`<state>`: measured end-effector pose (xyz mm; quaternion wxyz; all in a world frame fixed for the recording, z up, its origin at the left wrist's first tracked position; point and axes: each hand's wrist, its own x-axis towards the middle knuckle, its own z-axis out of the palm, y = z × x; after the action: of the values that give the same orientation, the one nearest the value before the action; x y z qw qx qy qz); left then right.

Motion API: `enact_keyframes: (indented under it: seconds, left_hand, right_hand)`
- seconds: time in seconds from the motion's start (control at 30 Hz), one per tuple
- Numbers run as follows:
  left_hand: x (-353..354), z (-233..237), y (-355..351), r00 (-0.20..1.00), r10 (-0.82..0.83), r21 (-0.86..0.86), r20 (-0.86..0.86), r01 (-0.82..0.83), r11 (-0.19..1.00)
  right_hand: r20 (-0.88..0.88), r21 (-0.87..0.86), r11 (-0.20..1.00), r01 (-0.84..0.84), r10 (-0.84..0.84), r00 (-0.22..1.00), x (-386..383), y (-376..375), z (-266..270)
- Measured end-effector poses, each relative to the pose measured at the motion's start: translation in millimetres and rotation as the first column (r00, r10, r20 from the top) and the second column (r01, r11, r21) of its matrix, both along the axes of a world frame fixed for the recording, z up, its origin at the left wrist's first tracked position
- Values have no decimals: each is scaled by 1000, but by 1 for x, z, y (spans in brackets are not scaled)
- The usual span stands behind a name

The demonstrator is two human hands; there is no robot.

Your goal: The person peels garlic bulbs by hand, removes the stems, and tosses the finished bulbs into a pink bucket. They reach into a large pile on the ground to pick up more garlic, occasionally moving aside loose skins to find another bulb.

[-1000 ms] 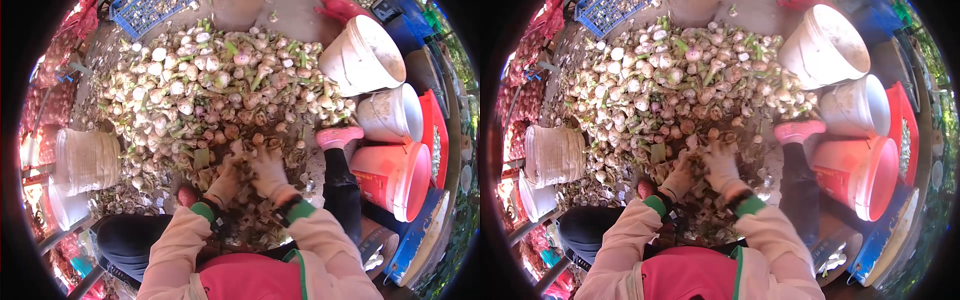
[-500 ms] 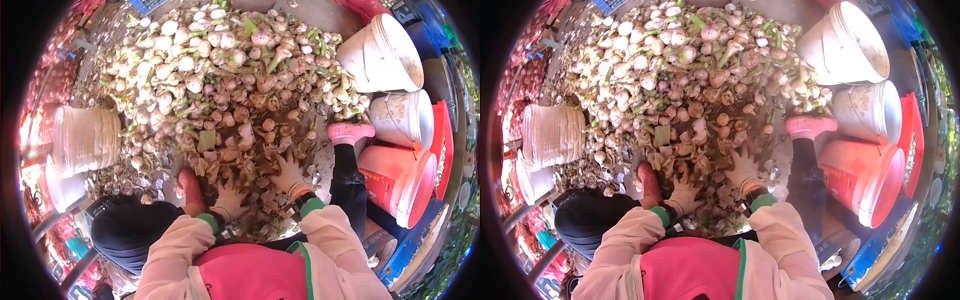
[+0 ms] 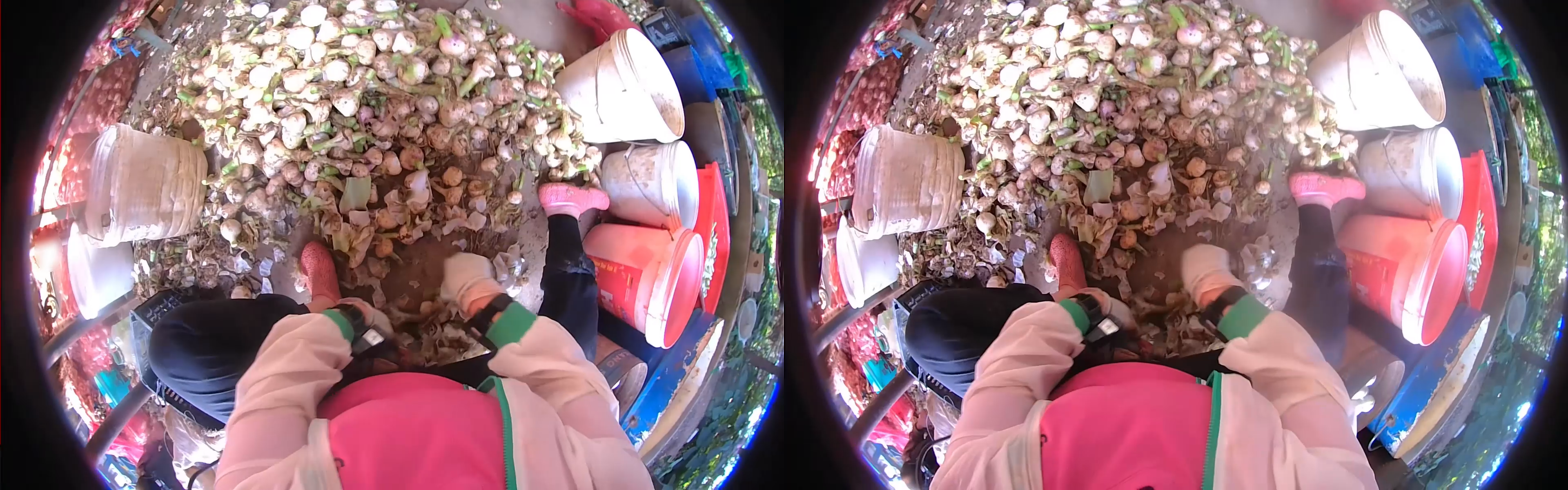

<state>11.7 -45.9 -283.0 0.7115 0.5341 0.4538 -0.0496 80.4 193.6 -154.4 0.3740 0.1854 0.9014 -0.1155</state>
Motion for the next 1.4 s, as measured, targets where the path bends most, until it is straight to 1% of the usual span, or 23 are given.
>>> enact_keyframes:
  seconds: [0.03, 0.13, 0.2, 0.23, 0.27, 0.33, 0.4, 0.47, 0.53, 0.67, 0.7, 0.73, 0.77, 0.8, 0.87, 0.93, 1.07, 1.17, 1.2, 1.3, 1.33, 1.37, 1.4]
  left_hand:
    - [3, -6, -20, 1000, -11, 0, 17, 11, 1000]
    - [2, -1, -37, 999, -15, -18, 32, 16, 1000]
    - [-31, 47, -4, 998, 11, 479, 57, -37, 877]
    - [-41, 45, -2, 966, 144, 490, -214, -21, 872]
    - [-47, 44, -1, 731, 573, 534, -372, -336, 776]
    - [-86, 103, 44, 254, 872, 721, -417, -491, 488]
    - [-117, 120, 62, 320, 809, 621, -492, -523, 584]
    - [-124, 106, 62, 145, 807, 782, -572, -200, 590]
    - [-131, 94, 57, 290, 638, 593, -713, -237, 770]
    - [-145, 61, 47, 367, 638, 563, -677, -300, 770]
    - [-153, 59, 48, 369, 714, 609, -595, -373, 700]
    - [-160, 61, 47, 369, 713, 608, -596, -373, 701]
    - [-168, 64, 45, 393, 800, 609, -453, -519, 600]
    - [-178, 70, 43, 385, 872, 580, -302, -652, 489]
    - [-193, 87, 36, 408, 856, 624, -318, -589, 513]
    - [-204, 106, 31, 0, 994, 412, -105, -910, 43]
    - [-227, 138, 36, -576, 761, 41, 299, -789, -614]
    - [-220, 192, 53, -562, 732, 3, 384, -792, -610]
    - [-205, 208, 63, -708, 561, -313, 429, -699, -643]
    - [-143, 215, 80, -293, 799, -208, 525, -955, -214]
    - [-108, 190, 82, 20, 884, 32, 467, -999, 6]
    - [-78, 202, 86, 207, 911, -96, 356, -962, 256]
    - [-44, 182, 81, 461, 794, 14, 397, -867, 497]
  right_hand:
    - [-322, -124, 992, 22, -61, 945, 5, -15, -28]
    - [-239, -402, 911, -90, -9, 971, 13, -60, -48]
    - [-5, -190, 982, -21, 21, 1000, 35, -79, -73]
    - [58, -235, 969, 74, -62, 996, 41, -81, -70]
    - [124, -269, 950, 162, -133, 983, 44, -77, -67]
    - [107, -319, 941, 111, -80, 991, 52, -68, -70]
    - [91, -354, 933, 63, -33, 995, 45, -53, -64]
    - [243, -440, 889, 125, -16, 970, 25, -34, -49]
    - [-36, -461, 860, 219, -265, 963, 0, -9, -43]
    - [-312, -726, 434, 534, -899, 306, -68, 47, -11]
    - [-307, -724, 432, 539, -900, 309, -79, 54, -11]
    - [-617, -500, 745, 442, -665, 421, -90, 61, -9]
    - [-816, -179, 934, 310, -317, 483, -97, 65, -8]
    - [-819, -184, 934, 308, -318, 477, -103, 60, -11]
    - [-599, 3, 999, 54, -41, 800, -114, 42, -29]
    - [-474, -270, 948, 170, -284, 833, -112, 44, -61]
    - [-488, -587, 702, 403, -704, 516, -111, 49, -50]
    - [-227, -803, 333, 494, -938, 264, -100, 62, 4]
    - [-91, -859, 176, 480, -977, 195, -90, 64, 20]
    - [-437, -657, 638, 402, -757, 486, -38, 62, 37]
    - [-426, -574, 761, 303, -593, 683, -21, 59, 45]
    - [-376, -492, 851, 181, -396, 838, -1, 56, 51]
    - [-74, -347, 937, -39, 14, 997, 20, 55, 39]
